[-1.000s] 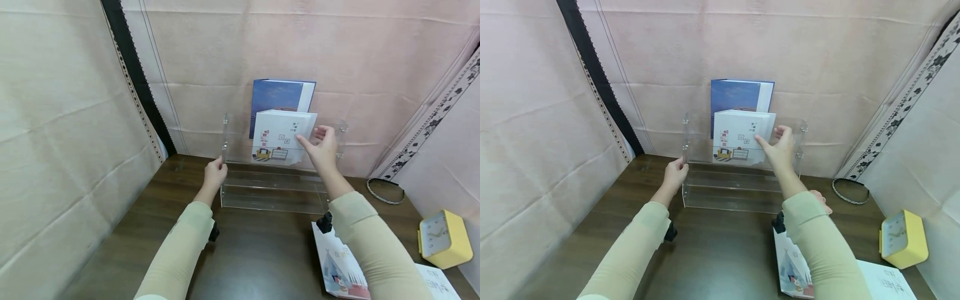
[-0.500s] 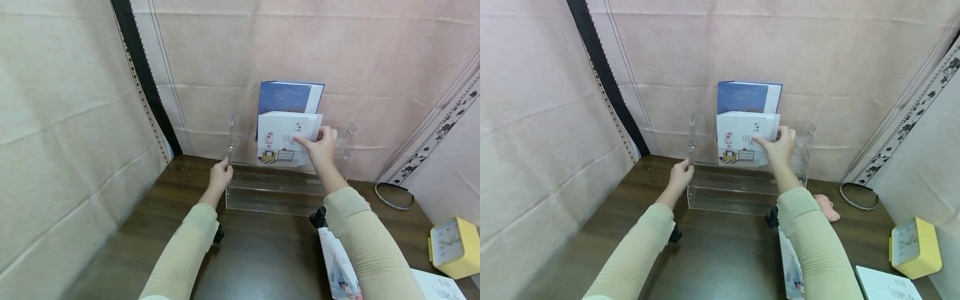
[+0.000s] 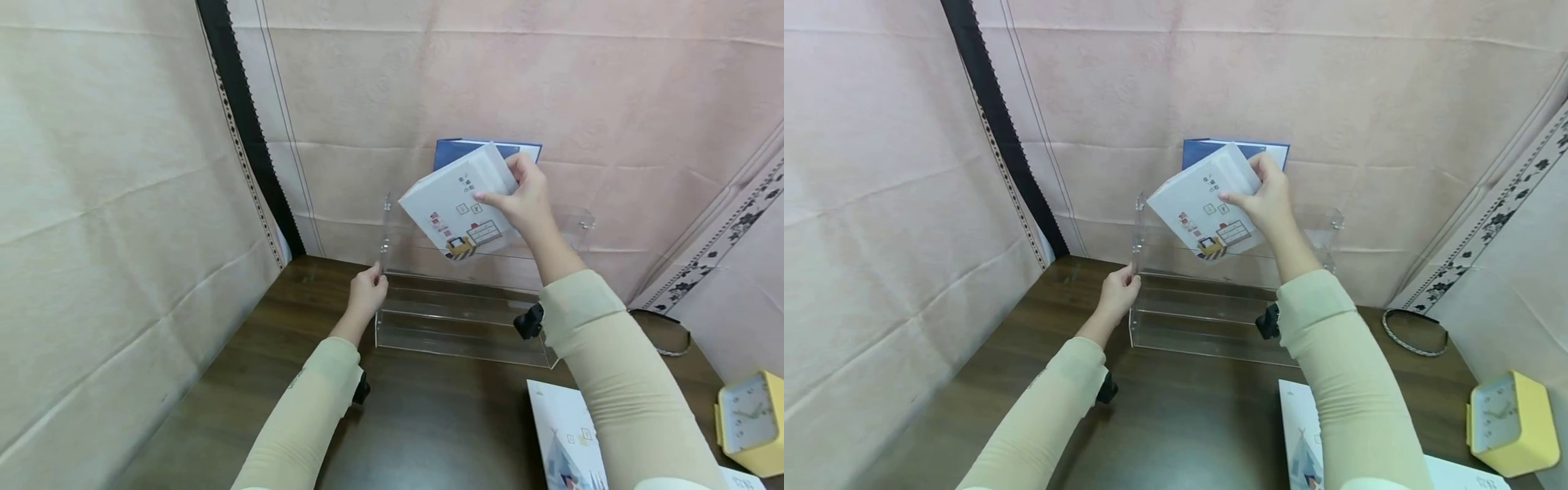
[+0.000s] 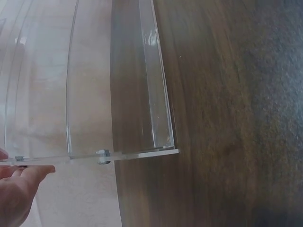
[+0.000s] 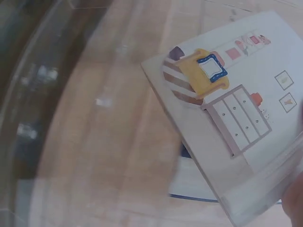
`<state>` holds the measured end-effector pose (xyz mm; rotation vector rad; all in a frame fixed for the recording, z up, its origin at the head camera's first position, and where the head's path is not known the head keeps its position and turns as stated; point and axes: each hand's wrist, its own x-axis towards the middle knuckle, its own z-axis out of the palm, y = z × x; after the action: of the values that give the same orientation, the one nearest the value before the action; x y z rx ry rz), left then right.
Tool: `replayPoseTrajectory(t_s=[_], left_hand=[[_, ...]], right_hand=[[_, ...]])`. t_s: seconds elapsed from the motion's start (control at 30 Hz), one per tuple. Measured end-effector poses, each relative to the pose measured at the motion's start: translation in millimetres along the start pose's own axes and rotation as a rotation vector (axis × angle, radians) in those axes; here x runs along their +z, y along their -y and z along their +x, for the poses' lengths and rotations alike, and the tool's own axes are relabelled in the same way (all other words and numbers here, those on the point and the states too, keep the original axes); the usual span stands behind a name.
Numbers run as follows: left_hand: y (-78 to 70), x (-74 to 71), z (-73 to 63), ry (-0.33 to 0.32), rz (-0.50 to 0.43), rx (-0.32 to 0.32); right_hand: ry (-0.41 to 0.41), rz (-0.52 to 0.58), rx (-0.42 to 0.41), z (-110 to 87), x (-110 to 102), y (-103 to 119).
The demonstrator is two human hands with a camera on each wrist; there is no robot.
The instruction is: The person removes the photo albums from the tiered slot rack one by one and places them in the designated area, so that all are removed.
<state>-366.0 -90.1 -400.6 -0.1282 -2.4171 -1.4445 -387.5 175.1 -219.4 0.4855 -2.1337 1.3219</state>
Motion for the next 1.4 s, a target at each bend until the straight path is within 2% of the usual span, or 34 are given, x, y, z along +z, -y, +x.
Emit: replayPoseTrajectory(t_s=[0.13,0.23,0.3,0.37,0.47,0.53,0.6,0.77,0.87,0.93,1.13,1.23,1.3,1.4], left_hand=[[-1.2,-1.2,-0.7,0.014,-0.012,0.009],[-3.1,-3.9,0.3,0.027,-0.024,0.009],[-4.1,-5.9,1.7,0.029,-0.028,0.010],[-5.1,-7.7,4.0,0.023,-0.030,0.014],[-6.8,-9.7,7.8,0.009,-0.032,0.020],[-7.6,-10.2,9.5,0.005,-0.021,0.029],[-7.8,-10.1,9.7,0.005,-0.014,0.035],[-4.8,-7.2,5.8,0.006,0.001,0.033],[-2.0,-5.1,2.3,0.027,-0.001,0.025],[-0.4,-4.4,0.9,0.036,-0.014,0.014],[3.1,-3.6,3.0,0.005,-0.029,0.029],[2.8,-2.8,3.6,0.010,-0.031,0.023],[1.8,-2.2,3.0,0.017,-0.034,0.013],[0.3,-1.0,1.7,0.026,-0.038,0.010]], right_hand=[[-0.078,0.084,-0.047,-0.6,-17.7,21.7],[-0.158,0.303,-0.050,-9.2,-34.2,41.9],[-0.205,0.443,-0.014,-21.5,-44.2,53.4],[-0.226,0.534,0.096,-40.1,-52.2,61.4],[-0.188,0.539,0.348,-78.3,-54.9,57.3],[-0.124,0.516,0.533,-109.7,-49.9,44.9],[-0.045,0.452,0.666,-143.7,-40.5,25.8],[0.097,0.265,0.879,-221.3,-14.3,-20.0],[0.152,0.239,0.995,-253.2,-5.1,-35.1],[0.187,0.239,1.050,-267.5,-1.2,-41.0],[0.226,0.238,1.093,-286.0,9.1,-53.1],[0.223,0.189,1.098,-291.4,12.7,-57.6],[0.228,0.094,1.060,-294.7,14.5,-59.1],[0.265,-0.064,0.943,-296.0,15.3,-55.3]])
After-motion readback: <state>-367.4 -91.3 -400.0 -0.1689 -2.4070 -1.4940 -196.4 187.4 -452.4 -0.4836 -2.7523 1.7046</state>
